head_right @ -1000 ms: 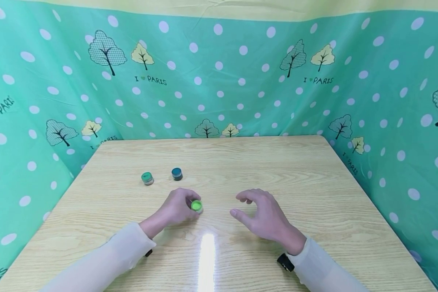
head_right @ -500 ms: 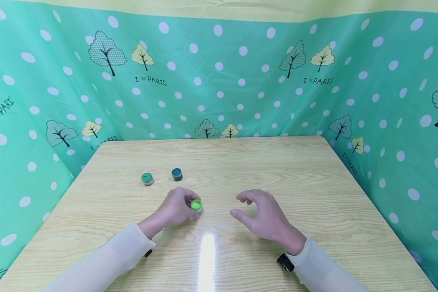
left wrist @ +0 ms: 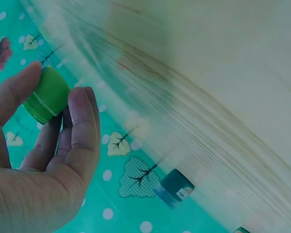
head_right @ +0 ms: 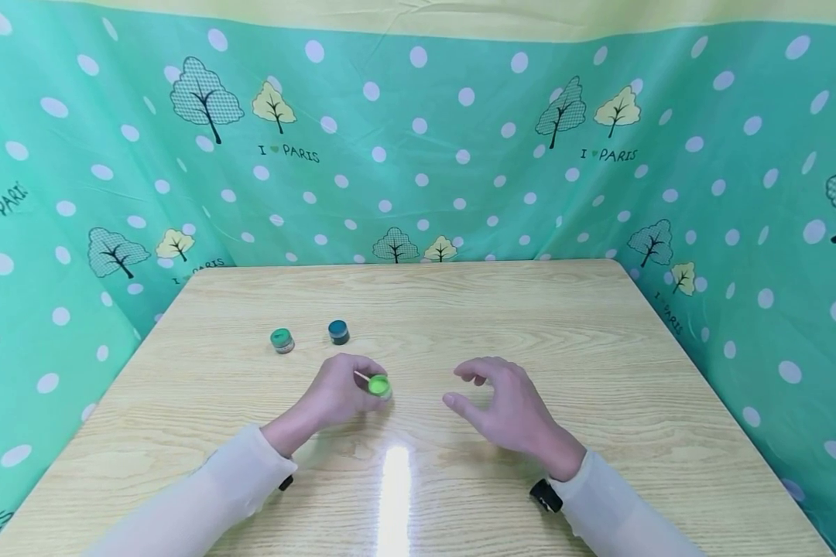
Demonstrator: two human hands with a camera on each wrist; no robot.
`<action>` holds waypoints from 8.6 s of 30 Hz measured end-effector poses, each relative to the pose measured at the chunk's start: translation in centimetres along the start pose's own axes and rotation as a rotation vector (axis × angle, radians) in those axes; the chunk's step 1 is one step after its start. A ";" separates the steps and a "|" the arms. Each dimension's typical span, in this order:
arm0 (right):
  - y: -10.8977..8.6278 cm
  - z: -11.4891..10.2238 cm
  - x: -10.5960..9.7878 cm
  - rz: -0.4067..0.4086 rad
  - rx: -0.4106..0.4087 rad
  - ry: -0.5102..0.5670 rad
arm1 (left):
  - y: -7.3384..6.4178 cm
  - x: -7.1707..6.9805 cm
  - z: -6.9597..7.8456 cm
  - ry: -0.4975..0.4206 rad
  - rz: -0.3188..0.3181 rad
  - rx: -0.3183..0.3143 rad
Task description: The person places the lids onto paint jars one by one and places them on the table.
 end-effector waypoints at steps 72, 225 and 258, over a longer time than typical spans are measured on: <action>1.2 8.4 -1.3 -0.214 0.497 0.016 | -1.9 -0.5 0.8 0.031 0.045 0.069; 3.3 -0.3 2.4 -0.126 0.281 0.251 | -1.6 0.7 2.9 0.085 0.149 0.182; 4.8 -1.6 2.9 -0.126 0.262 0.256 | -1.6 0.6 4.1 0.128 0.175 0.229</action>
Point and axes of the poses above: each hand's wrist, its own y-axis towards the middle knuckle, its own x-axis out of the palm, z = x × y, the point moved 6 cm from there along y, towards the middle knuckle, and after that the axes turned 10 degrees about -z, right-handed, at the moved point
